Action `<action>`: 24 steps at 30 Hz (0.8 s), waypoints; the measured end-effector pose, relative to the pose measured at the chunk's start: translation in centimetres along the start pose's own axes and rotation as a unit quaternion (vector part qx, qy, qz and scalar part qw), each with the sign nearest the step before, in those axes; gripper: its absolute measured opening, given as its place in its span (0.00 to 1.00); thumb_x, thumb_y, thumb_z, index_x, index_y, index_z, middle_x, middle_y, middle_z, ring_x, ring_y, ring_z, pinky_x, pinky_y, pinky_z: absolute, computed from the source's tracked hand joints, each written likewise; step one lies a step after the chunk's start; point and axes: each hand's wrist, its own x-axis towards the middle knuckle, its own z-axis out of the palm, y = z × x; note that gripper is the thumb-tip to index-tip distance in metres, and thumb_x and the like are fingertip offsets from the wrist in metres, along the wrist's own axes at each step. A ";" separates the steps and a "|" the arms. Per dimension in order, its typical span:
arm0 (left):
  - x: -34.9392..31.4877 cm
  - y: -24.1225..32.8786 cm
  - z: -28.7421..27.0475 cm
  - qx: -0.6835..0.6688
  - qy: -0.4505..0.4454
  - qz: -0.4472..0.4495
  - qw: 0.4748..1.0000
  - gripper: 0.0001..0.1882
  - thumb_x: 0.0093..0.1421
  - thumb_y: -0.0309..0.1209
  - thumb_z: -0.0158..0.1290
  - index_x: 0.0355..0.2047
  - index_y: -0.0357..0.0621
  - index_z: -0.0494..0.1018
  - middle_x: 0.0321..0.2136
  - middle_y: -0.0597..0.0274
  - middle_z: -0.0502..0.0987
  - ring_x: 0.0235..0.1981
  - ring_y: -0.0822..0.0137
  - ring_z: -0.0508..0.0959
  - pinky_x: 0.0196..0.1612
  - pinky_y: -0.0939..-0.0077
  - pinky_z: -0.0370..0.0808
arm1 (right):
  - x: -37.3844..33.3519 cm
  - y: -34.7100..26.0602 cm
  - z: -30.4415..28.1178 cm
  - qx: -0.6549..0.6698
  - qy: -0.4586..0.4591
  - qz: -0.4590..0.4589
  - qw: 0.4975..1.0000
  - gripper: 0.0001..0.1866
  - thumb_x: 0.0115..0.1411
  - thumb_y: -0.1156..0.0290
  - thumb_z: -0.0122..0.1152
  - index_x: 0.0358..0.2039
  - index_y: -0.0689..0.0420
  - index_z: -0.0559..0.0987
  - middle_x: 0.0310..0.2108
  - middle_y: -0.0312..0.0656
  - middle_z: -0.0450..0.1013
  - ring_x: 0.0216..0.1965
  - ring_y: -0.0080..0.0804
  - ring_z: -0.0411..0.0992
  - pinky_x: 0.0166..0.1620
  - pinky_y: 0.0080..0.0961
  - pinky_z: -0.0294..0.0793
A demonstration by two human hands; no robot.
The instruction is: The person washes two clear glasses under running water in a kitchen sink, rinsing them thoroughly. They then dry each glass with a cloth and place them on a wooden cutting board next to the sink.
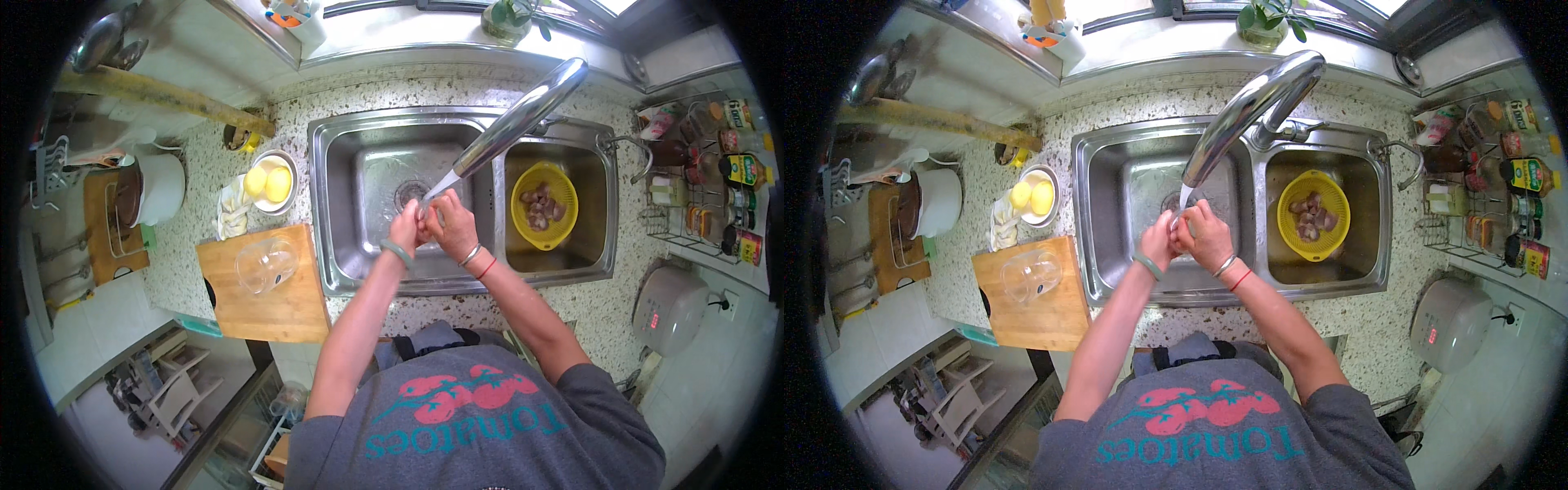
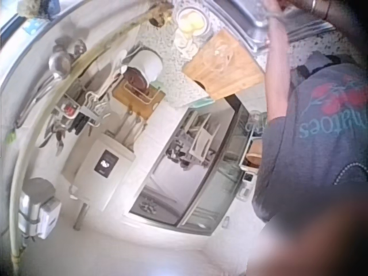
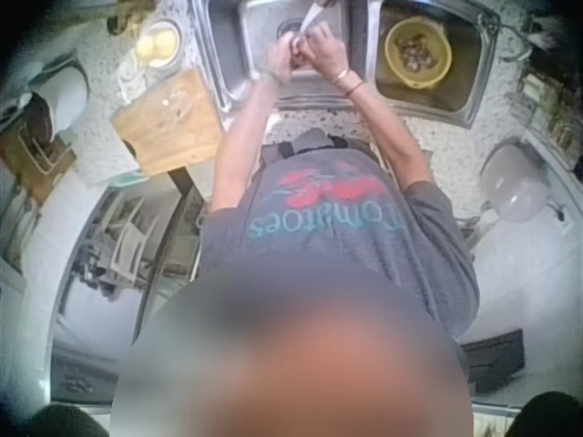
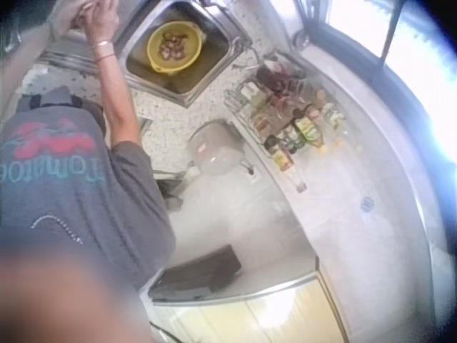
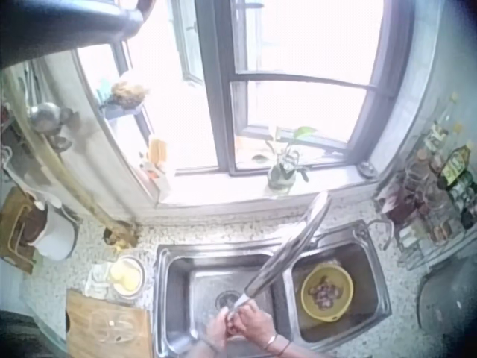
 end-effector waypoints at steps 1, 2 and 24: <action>-0.3 -0.6 0.5 0.003 0.035 0.018 0.999 0.24 0.67 0.50 0.39 0.18 0.51 0.65 0.15 0.71 0.65 0.19 0.74 0.68 0.24 0.77 0.65 | -0.3 0.1 0.7 0.035 0.021 0.047 0.998 0.05 0.58 0.69 0.55 0.31 0.56 0.71 0.26 0.44 0.68 0.23 0.42 0.71 0.28 0.34 0.71; -1.3 -1.3 1.7 0.035 0.068 0.113 0.991 0.25 0.68 0.50 0.38 0.17 0.50 0.64 0.15 0.71 0.65 0.19 0.74 0.68 0.24 0.76 0.64 | -0.9 0.7 1.4 0.069 0.042 0.097 0.992 0.06 0.58 0.68 0.55 0.31 0.56 0.71 0.25 0.43 0.68 0.23 0.39 0.71 0.27 0.32 0.71; -0.2 -1.2 1.0 0.471 0.071 0.448 0.757 0.13 0.66 0.39 0.42 0.32 0.43 0.66 0.29 0.51 0.71 0.33 0.50 0.71 0.38 0.56 0.65 | 1.9 4.6 3.2 0.355 -0.079 0.460 0.810 0.17 0.64 0.53 0.43 0.30 0.53 0.72 0.17 0.37 0.66 0.14 0.32 0.64 0.16 0.31 0.60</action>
